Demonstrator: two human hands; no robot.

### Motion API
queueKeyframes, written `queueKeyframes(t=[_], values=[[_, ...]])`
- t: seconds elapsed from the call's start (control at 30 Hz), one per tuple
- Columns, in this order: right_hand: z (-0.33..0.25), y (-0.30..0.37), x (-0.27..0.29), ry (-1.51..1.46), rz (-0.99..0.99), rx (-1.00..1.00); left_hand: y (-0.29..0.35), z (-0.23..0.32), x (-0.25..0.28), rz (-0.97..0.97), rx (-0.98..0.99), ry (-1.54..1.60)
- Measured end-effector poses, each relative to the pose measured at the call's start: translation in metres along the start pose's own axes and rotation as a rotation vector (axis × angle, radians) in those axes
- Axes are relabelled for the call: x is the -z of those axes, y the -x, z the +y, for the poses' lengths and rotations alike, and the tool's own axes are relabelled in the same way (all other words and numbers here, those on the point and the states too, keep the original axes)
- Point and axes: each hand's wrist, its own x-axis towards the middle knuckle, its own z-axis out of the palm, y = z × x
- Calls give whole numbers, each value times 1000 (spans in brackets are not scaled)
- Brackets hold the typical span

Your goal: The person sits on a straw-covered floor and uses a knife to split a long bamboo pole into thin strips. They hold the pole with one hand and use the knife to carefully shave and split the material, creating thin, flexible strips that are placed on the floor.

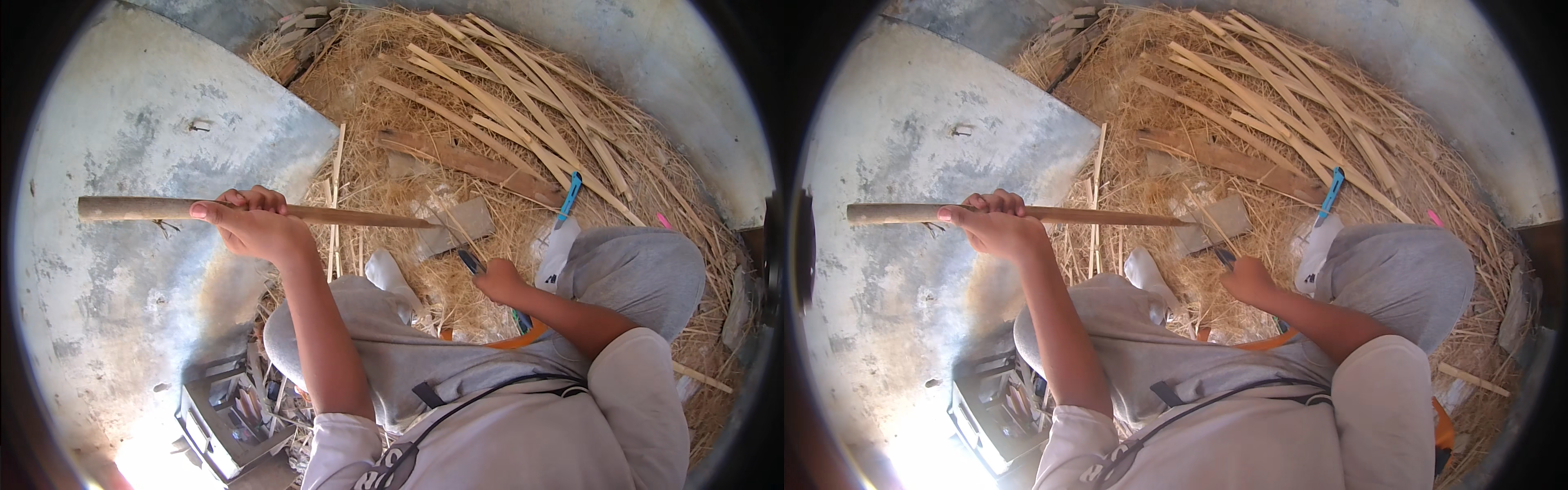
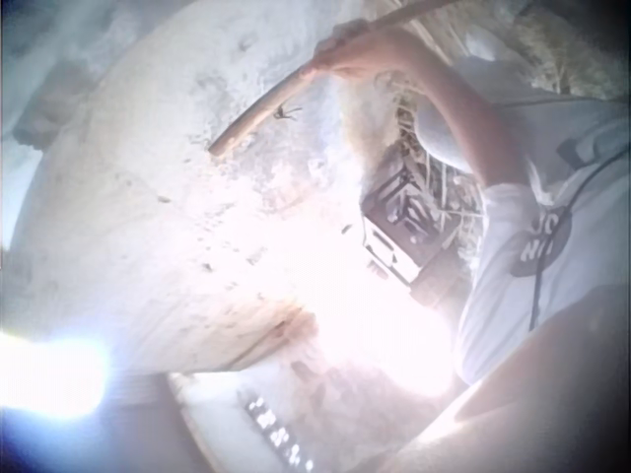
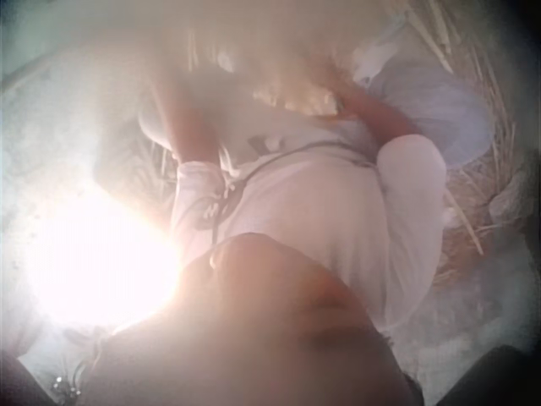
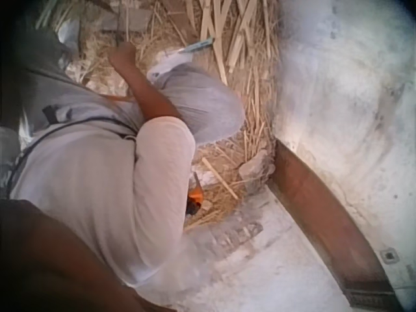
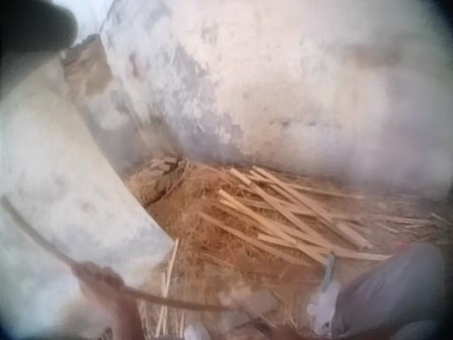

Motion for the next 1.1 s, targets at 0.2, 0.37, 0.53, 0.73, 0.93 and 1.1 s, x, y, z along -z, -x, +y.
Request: queueKeyframes(t=[0.2, 0.37, 0.53, 0.73, 0.93, 1.1], values=[[-27, 20, 11, -144, 162, 226, 1, -2, -3, 1, -9, -7], [7, 5, -6, -257, -138, -240, 3, 2, -8, 30, 46, 7], [-17, 4, 9, -465, -73, -275, 2, -2, -6, 37, 7, -23], [4, 0, -28, -323, 278, 294, 0, -5, -7, 36, -15, -55], [-15, 8, -1, -317, -58, -282, -3, -6, -3, 35, -33, -65], [-26, 10, -4, -679, 42, -4, -2, -8, -3, 5, -35, -36]])
